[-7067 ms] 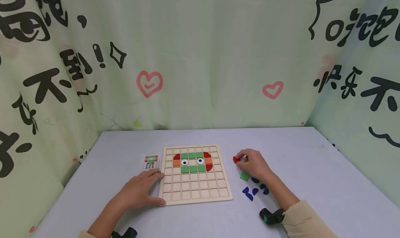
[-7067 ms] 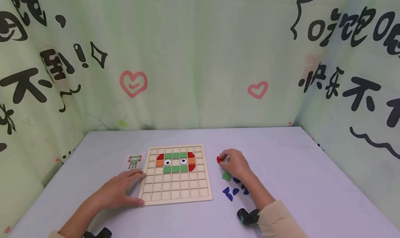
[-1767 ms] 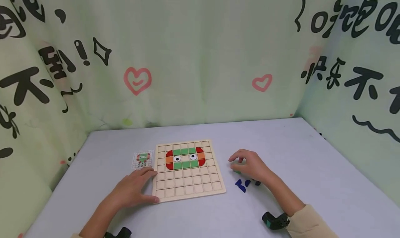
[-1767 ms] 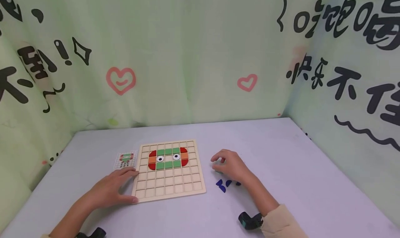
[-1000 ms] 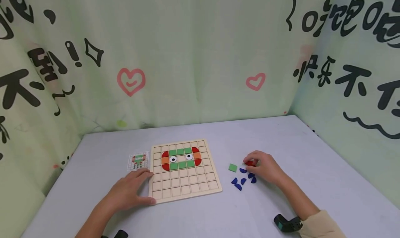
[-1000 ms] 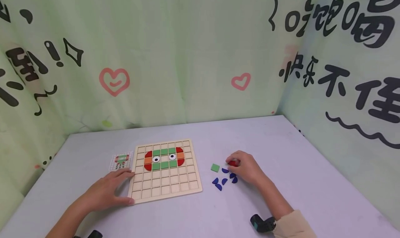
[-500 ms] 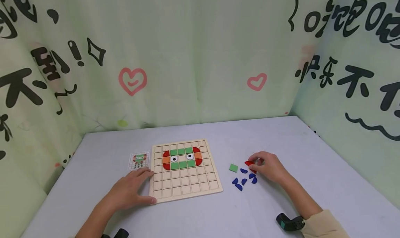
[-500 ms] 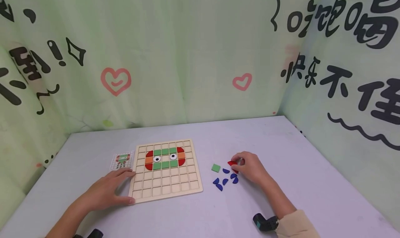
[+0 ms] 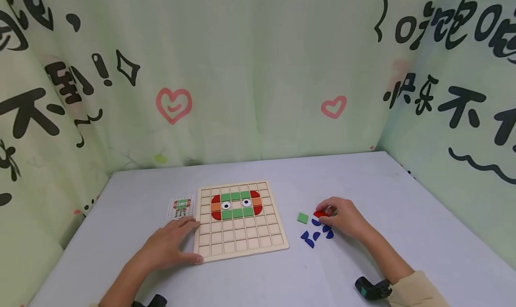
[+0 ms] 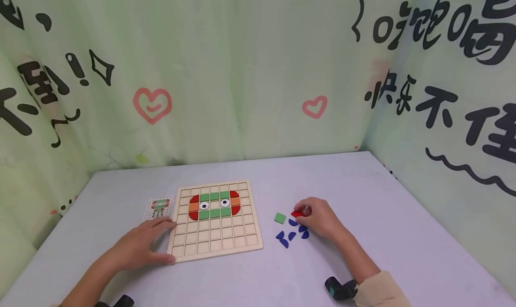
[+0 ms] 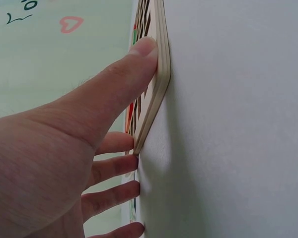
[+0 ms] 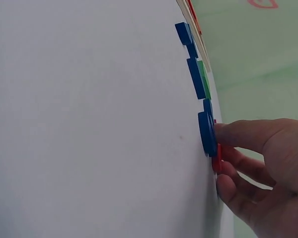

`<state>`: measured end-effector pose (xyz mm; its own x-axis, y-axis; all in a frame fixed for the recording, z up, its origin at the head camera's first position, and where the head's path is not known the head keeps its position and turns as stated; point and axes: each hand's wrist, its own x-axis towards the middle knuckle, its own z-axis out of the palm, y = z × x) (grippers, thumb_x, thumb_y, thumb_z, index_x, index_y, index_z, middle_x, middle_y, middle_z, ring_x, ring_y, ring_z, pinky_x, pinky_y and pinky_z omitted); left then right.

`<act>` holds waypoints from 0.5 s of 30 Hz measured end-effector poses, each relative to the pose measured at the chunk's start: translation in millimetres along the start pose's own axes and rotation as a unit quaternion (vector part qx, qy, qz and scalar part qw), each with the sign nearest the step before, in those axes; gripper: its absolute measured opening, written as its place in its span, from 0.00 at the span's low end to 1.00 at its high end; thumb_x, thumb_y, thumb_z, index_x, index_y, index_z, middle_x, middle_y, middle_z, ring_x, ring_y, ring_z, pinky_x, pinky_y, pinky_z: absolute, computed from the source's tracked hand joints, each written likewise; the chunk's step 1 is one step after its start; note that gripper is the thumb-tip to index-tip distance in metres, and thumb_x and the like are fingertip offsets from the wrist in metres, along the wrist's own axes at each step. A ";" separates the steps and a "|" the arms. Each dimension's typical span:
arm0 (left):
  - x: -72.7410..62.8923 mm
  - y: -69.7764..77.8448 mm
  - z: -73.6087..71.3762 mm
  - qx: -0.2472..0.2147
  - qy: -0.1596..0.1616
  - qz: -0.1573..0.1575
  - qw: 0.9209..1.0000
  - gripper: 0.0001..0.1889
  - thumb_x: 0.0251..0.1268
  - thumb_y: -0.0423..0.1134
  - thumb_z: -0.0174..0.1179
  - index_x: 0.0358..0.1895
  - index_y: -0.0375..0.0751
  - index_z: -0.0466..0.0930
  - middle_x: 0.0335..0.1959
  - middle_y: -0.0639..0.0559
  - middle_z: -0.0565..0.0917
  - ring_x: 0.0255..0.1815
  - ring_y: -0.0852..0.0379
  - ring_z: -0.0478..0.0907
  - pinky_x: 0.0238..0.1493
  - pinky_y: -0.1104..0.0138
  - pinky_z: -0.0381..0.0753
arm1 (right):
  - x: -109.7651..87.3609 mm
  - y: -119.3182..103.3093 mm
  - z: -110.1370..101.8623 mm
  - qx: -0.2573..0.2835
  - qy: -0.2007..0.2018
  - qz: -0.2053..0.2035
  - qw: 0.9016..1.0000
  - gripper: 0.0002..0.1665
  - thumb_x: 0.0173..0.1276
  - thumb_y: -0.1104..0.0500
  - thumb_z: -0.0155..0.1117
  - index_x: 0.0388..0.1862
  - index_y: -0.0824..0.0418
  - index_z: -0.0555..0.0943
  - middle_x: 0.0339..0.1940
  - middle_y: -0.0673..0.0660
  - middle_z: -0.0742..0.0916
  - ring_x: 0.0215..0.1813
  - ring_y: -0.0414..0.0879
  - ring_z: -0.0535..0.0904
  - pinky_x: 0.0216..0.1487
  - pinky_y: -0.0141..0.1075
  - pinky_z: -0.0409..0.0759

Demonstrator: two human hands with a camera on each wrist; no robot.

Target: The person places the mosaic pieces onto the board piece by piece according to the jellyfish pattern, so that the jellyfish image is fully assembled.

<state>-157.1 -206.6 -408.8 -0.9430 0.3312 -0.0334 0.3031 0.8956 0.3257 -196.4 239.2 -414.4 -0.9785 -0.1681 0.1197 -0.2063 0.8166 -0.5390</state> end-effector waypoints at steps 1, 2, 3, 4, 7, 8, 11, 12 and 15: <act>-0.4 -0.6 0.1 0.002 0.001 0.000 1.000 0.45 0.37 0.65 0.73 0.63 0.49 0.74 0.67 0.48 0.72 0.67 0.43 0.68 0.58 0.42 0.72 | 1.0 -1.0 0.6 -0.001 -0.003 0.001 1.000 0.12 0.57 0.64 0.72 0.42 0.59 0.85 0.37 0.53 0.85 0.37 0.44 0.75 0.34 0.28 0.75; -0.8 -1.2 0.1 0.003 0.003 0.000 1.000 0.45 0.37 0.65 0.73 0.63 0.49 0.73 0.67 0.48 0.72 0.67 0.43 0.68 0.58 0.42 0.72 | 2.1 -2.1 1.2 -0.003 -0.005 0.001 1.000 0.12 0.58 0.64 0.72 0.42 0.59 0.85 0.37 0.53 0.85 0.37 0.44 0.75 0.34 0.28 0.76; -1.0 -1.6 0.1 0.004 0.004 0.001 1.000 0.45 0.38 0.65 0.73 0.63 0.49 0.73 0.67 0.48 0.72 0.67 0.43 0.68 0.58 0.42 0.72 | 3.2 -3.1 1.6 -0.005 -0.007 0.002 1.000 0.12 0.58 0.64 0.72 0.42 0.59 0.85 0.37 0.53 0.85 0.37 0.44 0.75 0.34 0.28 0.76; -1.2 -1.9 0.1 0.004 0.006 0.002 1.000 0.45 0.38 0.65 0.73 0.63 0.50 0.73 0.67 0.49 0.72 0.67 0.44 0.69 0.58 0.42 0.72 | 4.9 -4.4 1.6 -0.007 -0.009 0.002 1.000 0.12 0.58 0.63 0.71 0.43 0.58 0.85 0.37 0.53 0.85 0.37 0.44 0.75 0.34 0.28 0.76; -1.6 -1.8 -0.6 0.005 0.012 0.006 1.000 0.44 0.39 0.65 0.73 0.63 0.50 0.73 0.67 0.49 0.71 0.67 0.44 0.69 0.58 0.43 0.72 | 10.2 -7.9 1.5 -0.007 -0.011 0.000 1.000 0.12 0.59 0.63 0.71 0.43 0.58 0.85 0.36 0.53 0.85 0.37 0.45 0.75 0.33 0.29 0.76; -1.7 -1.5 -0.9 0.004 0.013 0.007 1.000 0.44 0.39 0.65 0.73 0.63 0.50 0.73 0.67 0.49 0.72 0.67 0.44 0.69 0.58 0.43 0.72 | 11.8 -9.1 1.9 -0.007 -0.012 -0.003 1.000 0.12 0.59 0.63 0.71 0.43 0.58 0.85 0.36 0.53 0.85 0.38 0.45 0.75 0.33 0.28 0.76; -1.6 -0.1 -0.9 0.003 0.011 0.004 1.000 0.44 0.38 0.65 0.73 0.63 0.50 0.74 0.67 0.49 0.72 0.67 0.45 0.69 0.58 0.44 0.72 | 16.7 -12.6 4.6 0.000 -0.014 -0.017 1.000 0.11 0.59 0.63 0.71 0.43 0.58 0.85 0.38 0.53 0.85 0.39 0.45 0.75 0.33 0.28 0.77; -1.7 0.4 -0.9 0.002 0.010 0.002 1.000 0.44 0.38 0.65 0.73 0.63 0.50 0.74 0.67 0.49 0.72 0.67 0.45 0.69 0.58 0.44 0.72 | 18.4 -13.9 6.1 0.000 -0.015 -0.022 1.000 0.11 0.59 0.63 0.71 0.43 0.57 0.85 0.38 0.53 0.86 0.40 0.45 0.76 0.34 0.28 0.77; -2.6 1.5 -0.8 0.000 0.009 -0.004 1.000 0.44 0.38 0.65 0.73 0.63 0.50 0.74 0.67 0.50 0.72 0.68 0.45 0.69 0.59 0.44 0.72 | 23.4 -20.1 10.4 0.007 -0.020 -0.043 0.999 0.11 0.59 0.63 0.71 0.42 0.56 0.85 0.40 0.52 0.86 0.41 0.44 0.75 0.35 0.29 0.76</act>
<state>-154.3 -206.4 -407.4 -0.9477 0.3184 -0.0199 0.2949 0.8981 0.3263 -215.2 213.1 -409.5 -0.9564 -0.2599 0.1335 -0.2901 0.7901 -0.5400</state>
